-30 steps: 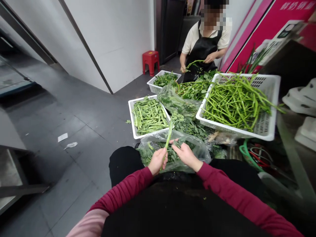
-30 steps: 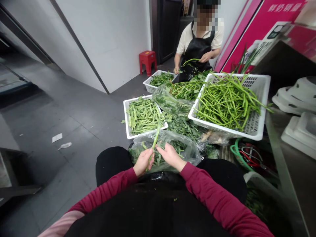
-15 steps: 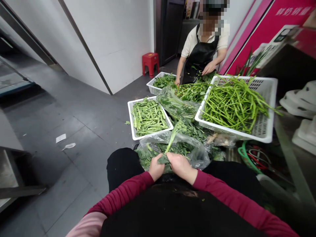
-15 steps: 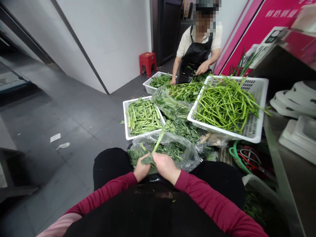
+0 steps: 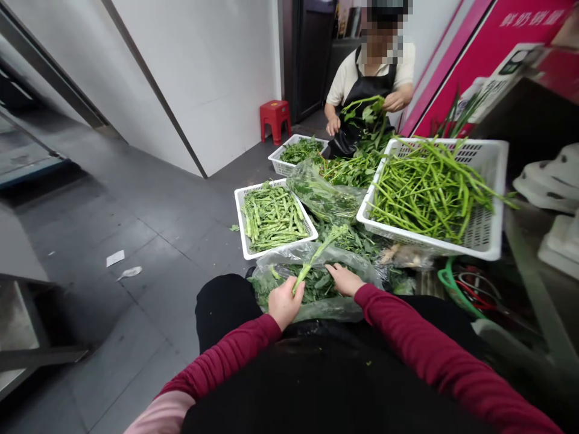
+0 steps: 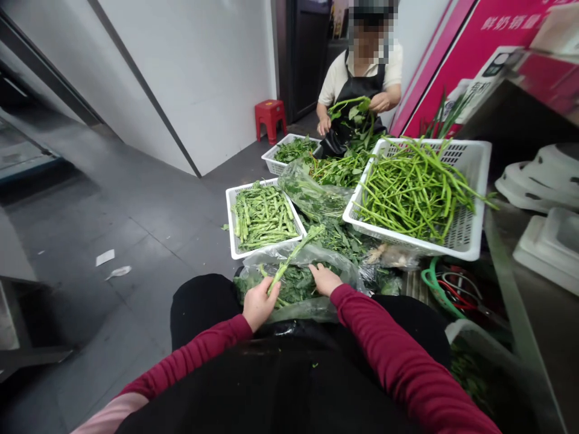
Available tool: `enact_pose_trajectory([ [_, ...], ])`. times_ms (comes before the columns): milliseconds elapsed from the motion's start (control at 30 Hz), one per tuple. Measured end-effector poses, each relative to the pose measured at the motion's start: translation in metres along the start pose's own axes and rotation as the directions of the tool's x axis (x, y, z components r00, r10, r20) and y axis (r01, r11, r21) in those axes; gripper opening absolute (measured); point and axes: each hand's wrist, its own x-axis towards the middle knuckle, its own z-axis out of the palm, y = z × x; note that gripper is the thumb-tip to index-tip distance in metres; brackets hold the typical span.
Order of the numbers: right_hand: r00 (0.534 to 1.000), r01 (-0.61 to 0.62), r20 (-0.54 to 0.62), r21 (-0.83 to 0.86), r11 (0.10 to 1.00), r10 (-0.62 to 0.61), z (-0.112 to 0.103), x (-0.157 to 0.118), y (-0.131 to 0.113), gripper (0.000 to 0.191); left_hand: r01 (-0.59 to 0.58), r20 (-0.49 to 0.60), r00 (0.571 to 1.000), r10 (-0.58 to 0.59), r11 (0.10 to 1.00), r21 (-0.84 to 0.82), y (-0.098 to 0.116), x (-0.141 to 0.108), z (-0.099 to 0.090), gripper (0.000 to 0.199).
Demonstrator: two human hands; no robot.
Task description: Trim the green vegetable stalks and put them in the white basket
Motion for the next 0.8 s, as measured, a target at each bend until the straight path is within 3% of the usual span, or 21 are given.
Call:
enact_pose_trajectory([
  [67, 0.999, 0.0, 0.054, 0.002, 1.0, -0.001, 0.004, 0.003, 0.015, 0.076, -0.016, -0.005, 1.0, 0.017, 0.999, 0.048, -0.002, 0.0, -0.001, 0.016],
  [200, 0.99, 0.076, 0.113, 0.043, 0.996, -0.08, 0.009, -0.011, 0.019, 0.052, -0.004, -0.008, 1.0, 0.004, 1.0, 0.031, -0.008, 0.003, -0.001, 0.018],
  [300, 0.974, 0.148, 0.161, 0.074, 0.986, -0.158, 0.009, -0.027, 0.015, 0.045, 0.216, 0.051, 0.976, -0.21, 0.959, -0.182, -0.016, 0.009, 0.0, 0.025],
  [367, 0.962, 0.188, 0.181, 0.095, 0.978, -0.203, 0.007, -0.035, 0.016, 0.046, 0.398, 0.135, 0.917, -0.374, 0.858, -0.325, -0.022, 0.016, 0.0, 0.028],
  [433, 0.959, 0.207, 0.174, 0.105, 0.973, -0.223, 0.004, -0.037, 0.021, 0.046, 0.482, 0.168, 0.875, -0.453, 0.787, -0.385, -0.026, 0.029, -0.002, 0.029],
  [567, 0.973, 0.169, 0.141, 0.11, 0.979, -0.184, 0.0, -0.03, 0.032, 0.044, 0.472, 0.149, 0.881, -0.449, 0.806, -0.357, -0.032, 0.073, -0.006, 0.028],
  [800, 0.965, 0.17, 0.163, 0.215, 0.962, -0.207, -0.008, -0.007, 0.033, 0.045, 0.471, 0.076, 0.876, -0.476, 0.81, -0.349, -0.059, 0.194, -0.014, 0.022],
])
